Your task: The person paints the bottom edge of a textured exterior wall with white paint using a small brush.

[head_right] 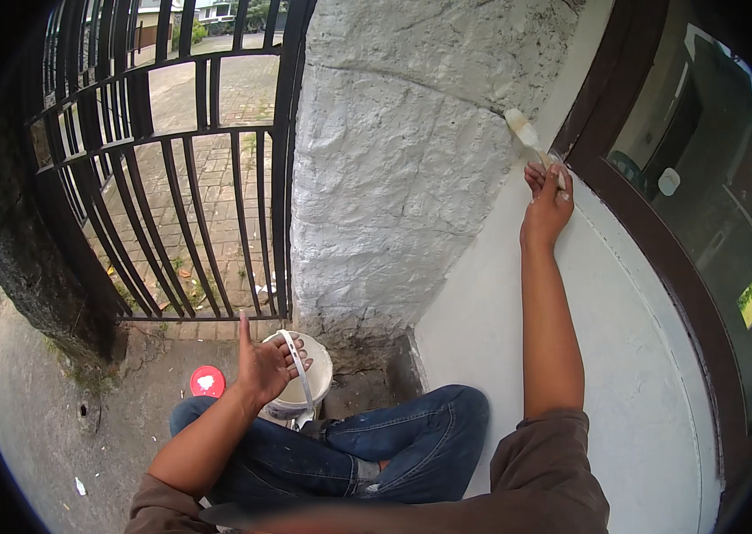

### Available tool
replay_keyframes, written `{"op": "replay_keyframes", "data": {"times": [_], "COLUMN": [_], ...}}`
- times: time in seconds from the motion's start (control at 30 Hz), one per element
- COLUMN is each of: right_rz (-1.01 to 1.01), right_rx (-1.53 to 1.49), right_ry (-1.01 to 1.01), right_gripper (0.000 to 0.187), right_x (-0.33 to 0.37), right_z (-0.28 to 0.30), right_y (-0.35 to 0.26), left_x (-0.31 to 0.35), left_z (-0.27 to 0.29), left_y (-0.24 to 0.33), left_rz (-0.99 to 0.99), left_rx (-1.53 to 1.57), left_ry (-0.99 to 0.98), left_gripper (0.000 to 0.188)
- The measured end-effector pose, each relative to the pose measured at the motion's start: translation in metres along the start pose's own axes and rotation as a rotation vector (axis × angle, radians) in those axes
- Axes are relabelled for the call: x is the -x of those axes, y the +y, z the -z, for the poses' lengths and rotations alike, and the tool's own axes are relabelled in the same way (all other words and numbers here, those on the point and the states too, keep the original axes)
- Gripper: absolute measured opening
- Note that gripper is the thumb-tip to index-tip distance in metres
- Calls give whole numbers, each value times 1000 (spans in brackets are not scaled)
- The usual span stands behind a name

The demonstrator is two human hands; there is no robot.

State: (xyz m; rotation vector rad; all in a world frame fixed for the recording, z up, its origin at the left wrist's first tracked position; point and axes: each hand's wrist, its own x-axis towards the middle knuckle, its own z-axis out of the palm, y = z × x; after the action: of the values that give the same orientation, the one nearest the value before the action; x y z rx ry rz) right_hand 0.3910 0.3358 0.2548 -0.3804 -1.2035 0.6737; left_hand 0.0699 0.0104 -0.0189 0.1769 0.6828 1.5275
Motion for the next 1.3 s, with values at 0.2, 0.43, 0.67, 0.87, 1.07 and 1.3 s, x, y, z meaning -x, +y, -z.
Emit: {"op": "replay_keyframes", "data": {"times": [0.2,0.43,0.67,0.87,1.07,1.3], "right_rz": [298,566,533,496,276,345], "right_rx": [308,1091,1104,1008,919,972], "right_ry": [-120,-399,-511,-540,-354,-440], "right_gripper": [39,37,36,35,31,32], "right_x": [-2,11,18,19,-8,0], "right_z": [-23,-8,-17,-21,8,-29], "right_y": [-22,-33,-48,-54,-55,-58], "left_x": [-5,-3,-7,-6,-4,-5], "left_z": [5,5,8,10,5,8], "left_y": [-5,-5,-9,-9,-6,-9], "left_rz": [35,50,66,49,38,42], "left_rx": [-34,-74,-94,-72,-72,-106], "left_ry": [-28,-34,-45,-2,-4,-5], "left_gripper": [110,110,109,107,107,108]}}
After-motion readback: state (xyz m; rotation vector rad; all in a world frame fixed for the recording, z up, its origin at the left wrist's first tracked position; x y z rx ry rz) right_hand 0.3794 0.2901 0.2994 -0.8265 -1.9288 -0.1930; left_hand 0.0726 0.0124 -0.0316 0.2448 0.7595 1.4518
